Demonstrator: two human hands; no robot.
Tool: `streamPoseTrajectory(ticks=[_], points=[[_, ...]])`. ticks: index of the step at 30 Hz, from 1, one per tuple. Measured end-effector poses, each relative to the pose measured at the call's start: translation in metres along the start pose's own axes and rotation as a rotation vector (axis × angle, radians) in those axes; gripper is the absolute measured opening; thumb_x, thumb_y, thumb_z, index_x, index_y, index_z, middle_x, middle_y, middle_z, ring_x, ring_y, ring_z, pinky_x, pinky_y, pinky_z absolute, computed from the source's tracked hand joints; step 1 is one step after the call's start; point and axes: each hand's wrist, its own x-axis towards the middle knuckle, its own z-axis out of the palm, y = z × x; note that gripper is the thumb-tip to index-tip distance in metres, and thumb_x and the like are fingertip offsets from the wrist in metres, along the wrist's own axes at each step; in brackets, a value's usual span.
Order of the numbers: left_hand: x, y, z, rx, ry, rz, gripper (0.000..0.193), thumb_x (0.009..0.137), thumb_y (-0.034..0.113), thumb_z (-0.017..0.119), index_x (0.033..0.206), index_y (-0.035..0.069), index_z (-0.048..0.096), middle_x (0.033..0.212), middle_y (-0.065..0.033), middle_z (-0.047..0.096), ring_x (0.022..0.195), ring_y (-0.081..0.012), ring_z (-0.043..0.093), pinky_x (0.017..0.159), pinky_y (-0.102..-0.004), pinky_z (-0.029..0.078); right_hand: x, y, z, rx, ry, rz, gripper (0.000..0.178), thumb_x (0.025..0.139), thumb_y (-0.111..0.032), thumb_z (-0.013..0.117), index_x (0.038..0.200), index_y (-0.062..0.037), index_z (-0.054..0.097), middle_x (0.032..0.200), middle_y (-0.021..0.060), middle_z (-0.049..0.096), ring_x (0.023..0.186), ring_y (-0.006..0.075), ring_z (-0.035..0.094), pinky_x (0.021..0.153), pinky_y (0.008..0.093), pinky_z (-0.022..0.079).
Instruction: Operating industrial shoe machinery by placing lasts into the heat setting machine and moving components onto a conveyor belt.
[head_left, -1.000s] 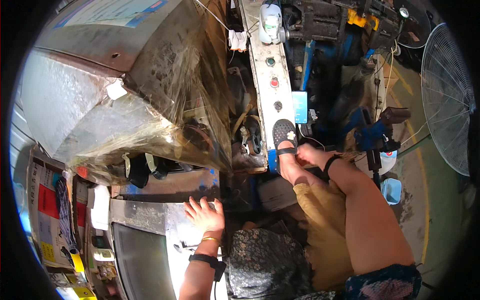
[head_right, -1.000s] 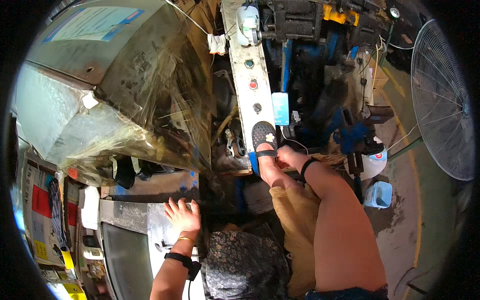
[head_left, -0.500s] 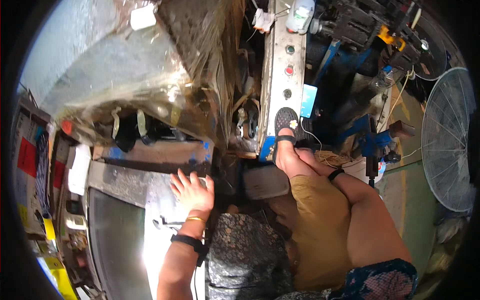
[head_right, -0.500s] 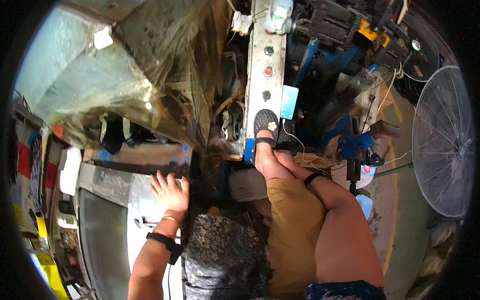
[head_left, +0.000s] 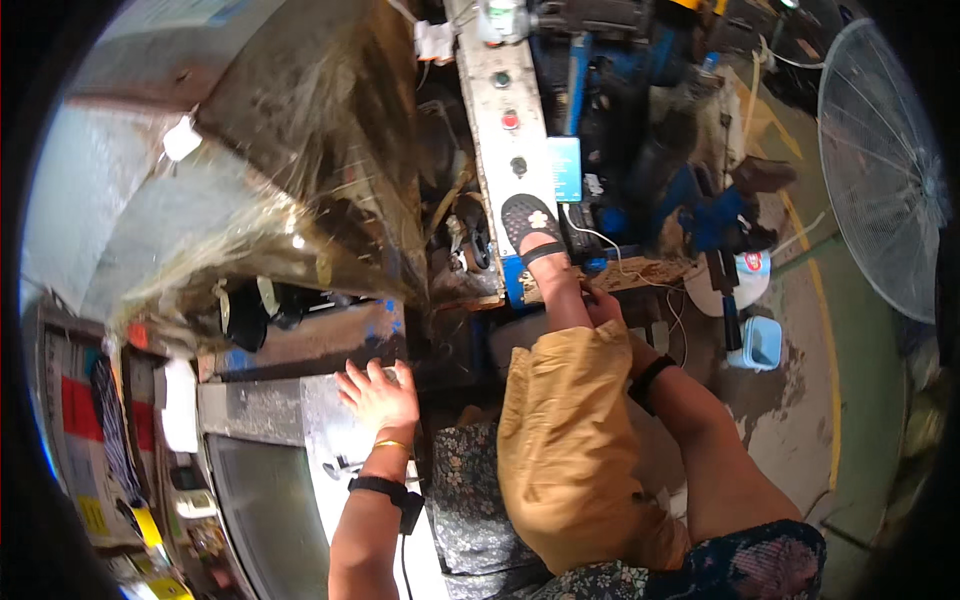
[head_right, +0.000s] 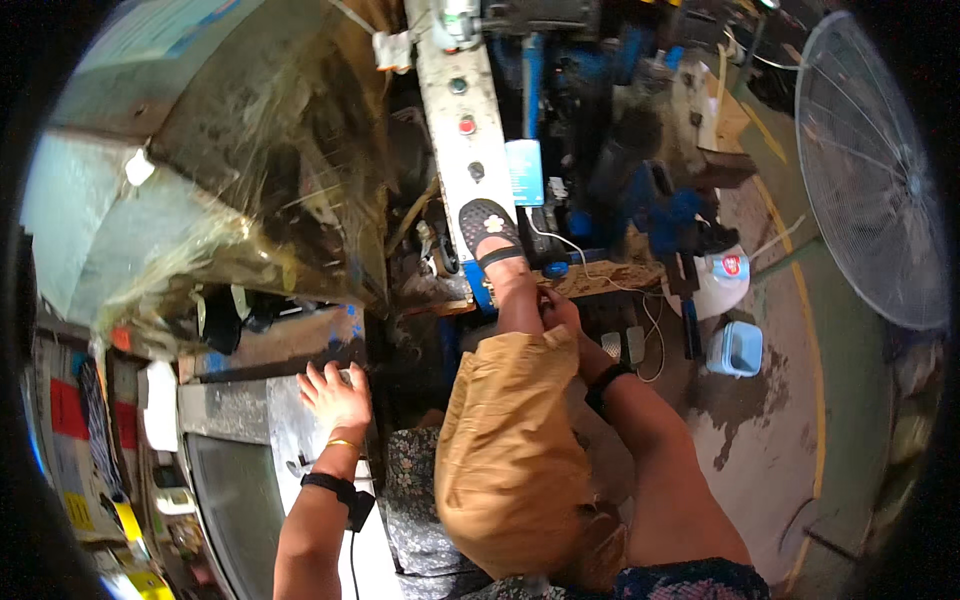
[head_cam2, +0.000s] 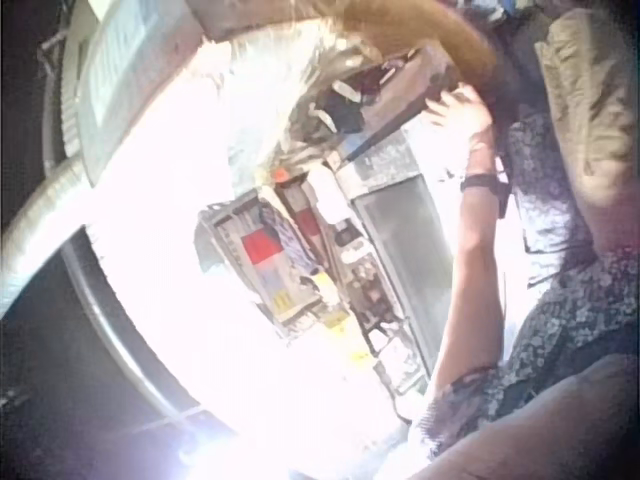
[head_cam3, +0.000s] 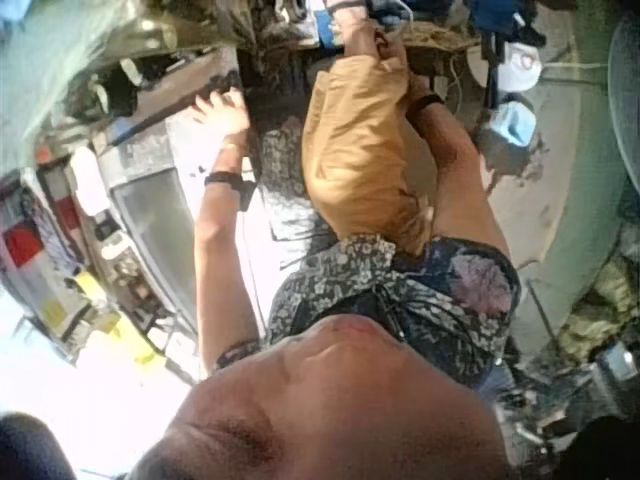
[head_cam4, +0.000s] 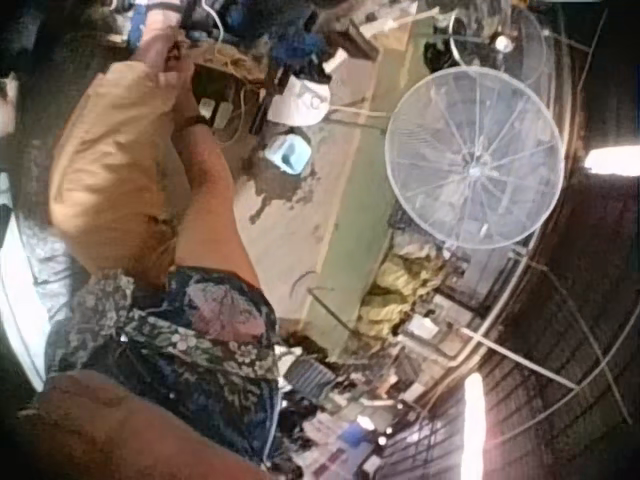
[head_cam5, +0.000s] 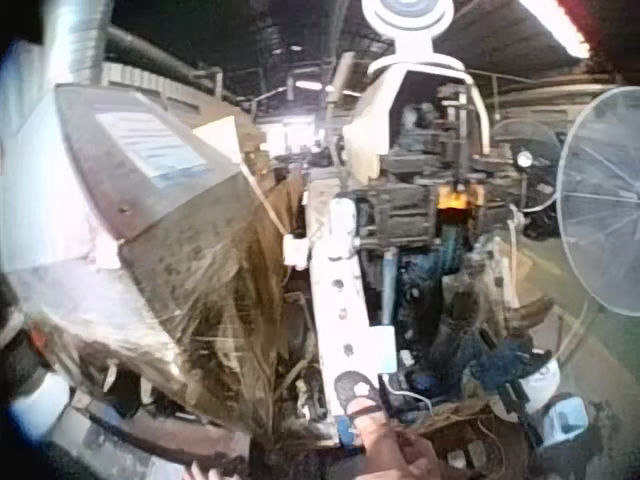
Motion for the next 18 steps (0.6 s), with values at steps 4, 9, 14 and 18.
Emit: streamPoseTrajectory(ticks=[4,9,14,18], points=[[-0.001,0.009,0.004,-0.002,0.016,0.029,0.051,0.09,0.049,0.047,0.121,0.01,0.059,0.145,-0.0234,0.037,0.139,-0.0454,0.022,0.112,-0.0572,0.018,0.011,0.013,-0.006,0.118,-0.187,-0.173,0.057,0.077,-0.022,0.068,0.129,-0.0066,0.053,0.123,0.0226,0.058,0.116,0.0387,0.054,0.095,0.0419,0.045],[0.002,0.002,0.001,0.043,0.023,0.027,0.051,0.09,0.049,0.046,0.122,0.01,0.059,0.145,-0.0232,0.037,0.138,-0.0451,0.024,0.112,-0.0571,0.019,0.034,0.0,-0.006,-0.093,-0.048,-0.66,0.08,0.066,-0.022,0.077,0.137,-0.0054,0.042,0.135,0.0212,0.047,0.127,0.0414,0.042,0.102,0.0435,0.039],[0.001,0.005,0.006,0.038,-0.009,0.025,0.053,0.09,0.05,0.045,0.122,0.01,0.059,0.145,-0.0231,0.037,0.138,-0.0455,0.024,0.111,-0.0581,0.02,0.018,0.009,0.007,0.521,-0.223,-0.184,0.059,0.072,-0.021,0.073,0.126,-0.0078,0.053,0.117,0.0205,0.06,0.109,0.0401,0.056,0.092,0.045,0.046],[-0.003,0.002,0.007,0.062,0.032,0.047,0.053,0.089,0.05,0.045,0.121,0.011,0.061,0.144,-0.0232,0.038,0.137,-0.0456,0.025,0.11,-0.0581,0.022,0.025,-0.001,0.025,0.494,-0.25,-0.224,0.057,0.073,-0.02,0.072,0.125,-0.0078,0.053,0.117,0.0202,0.06,0.108,0.0395,0.056,0.092,0.0446,0.046]])
